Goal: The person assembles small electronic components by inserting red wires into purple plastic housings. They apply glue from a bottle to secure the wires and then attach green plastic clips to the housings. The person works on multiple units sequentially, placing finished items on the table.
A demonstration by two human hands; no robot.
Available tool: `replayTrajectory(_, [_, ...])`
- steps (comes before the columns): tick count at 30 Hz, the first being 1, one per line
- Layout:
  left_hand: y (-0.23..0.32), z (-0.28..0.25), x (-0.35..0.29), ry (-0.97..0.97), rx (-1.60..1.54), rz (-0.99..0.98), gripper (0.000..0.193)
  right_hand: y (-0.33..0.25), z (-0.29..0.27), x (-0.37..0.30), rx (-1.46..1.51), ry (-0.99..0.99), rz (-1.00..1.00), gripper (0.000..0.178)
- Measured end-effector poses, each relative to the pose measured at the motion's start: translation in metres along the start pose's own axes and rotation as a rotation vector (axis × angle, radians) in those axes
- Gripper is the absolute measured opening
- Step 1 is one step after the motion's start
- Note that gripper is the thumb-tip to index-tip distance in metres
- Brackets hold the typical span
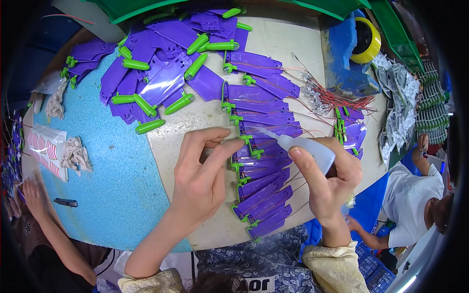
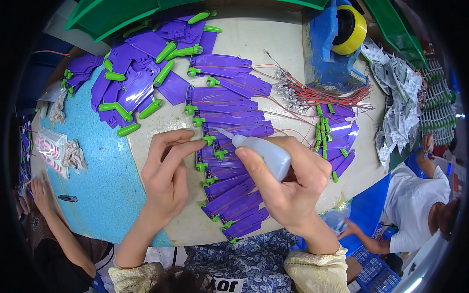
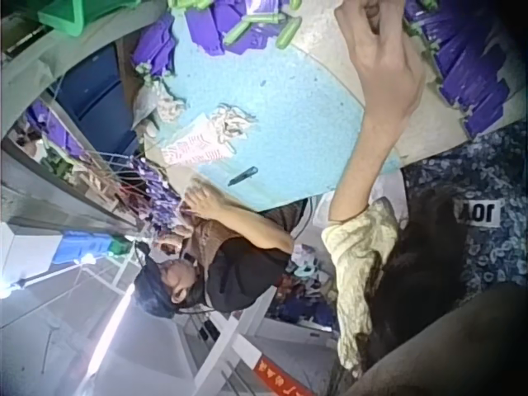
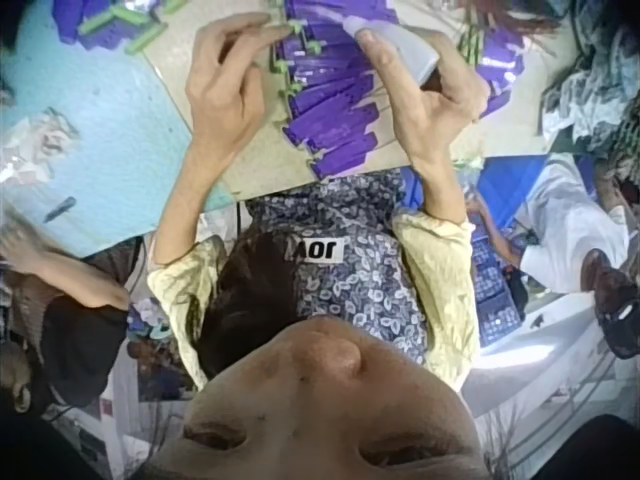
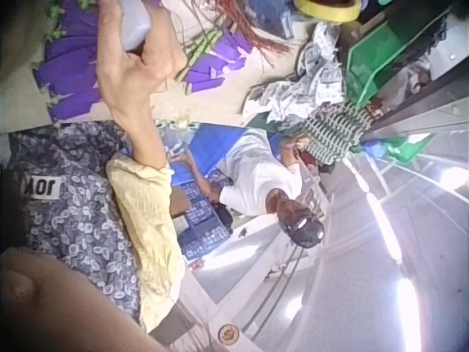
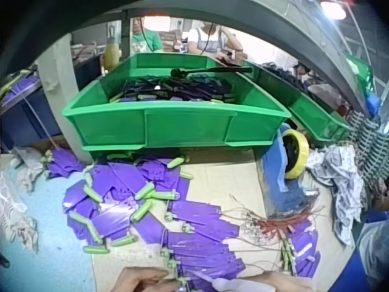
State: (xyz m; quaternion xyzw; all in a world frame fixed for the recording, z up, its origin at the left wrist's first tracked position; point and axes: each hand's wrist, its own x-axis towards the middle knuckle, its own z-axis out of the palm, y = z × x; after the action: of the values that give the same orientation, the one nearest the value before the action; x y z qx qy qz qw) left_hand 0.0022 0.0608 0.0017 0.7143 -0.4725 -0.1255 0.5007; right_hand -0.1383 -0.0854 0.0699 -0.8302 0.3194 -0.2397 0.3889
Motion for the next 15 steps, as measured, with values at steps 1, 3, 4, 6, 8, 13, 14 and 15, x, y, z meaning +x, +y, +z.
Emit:
replayTrajectory(1, [0.002,-0.001,0.001,0.01,-0.001,-0.043,0.043,-0.001,-0.002,0.001,0.013,0.008,0.007,0.018])
replayTrajectory(3, [0.008,-0.003,0.005,0.03,-0.003,-0.13,0.047,-0.005,-0.008,0.001,0.037,0.022,0.02,0.018])
replayTrajectory(4, [0.006,-0.003,0.007,0.031,0.019,-0.099,0.048,-0.006,-0.009,0.0,0.066,0.04,0.043,0.018])
replayTrajectory(6, [0.0,-0.001,0.013,0.034,0.065,-0.037,0.049,-0.006,-0.009,0.002,0.062,0.055,0.019,0.018])
replayTrajectory(8, [-0.003,-0.001,0.012,0.02,0.062,-0.007,0.05,-0.007,-0.009,0.005,0.06,0.05,0.016,0.018])
replayTrajectory(13, [-0.005,0.0,0.01,0.017,0.038,-0.01,0.049,-0.007,0.0,0.012,0.004,-0.005,-0.012,0.018])
replayTrajectory(14, [-0.005,0.0,0.01,0.013,0.038,-0.013,0.048,-0.007,0.002,0.014,-0.017,-0.015,-0.003,0.018])
replayTrajectory(15, [-0.004,0.0,0.011,0.009,0.038,-0.016,0.048,-0.007,0.004,0.015,-0.039,-0.024,0.006,0.018])
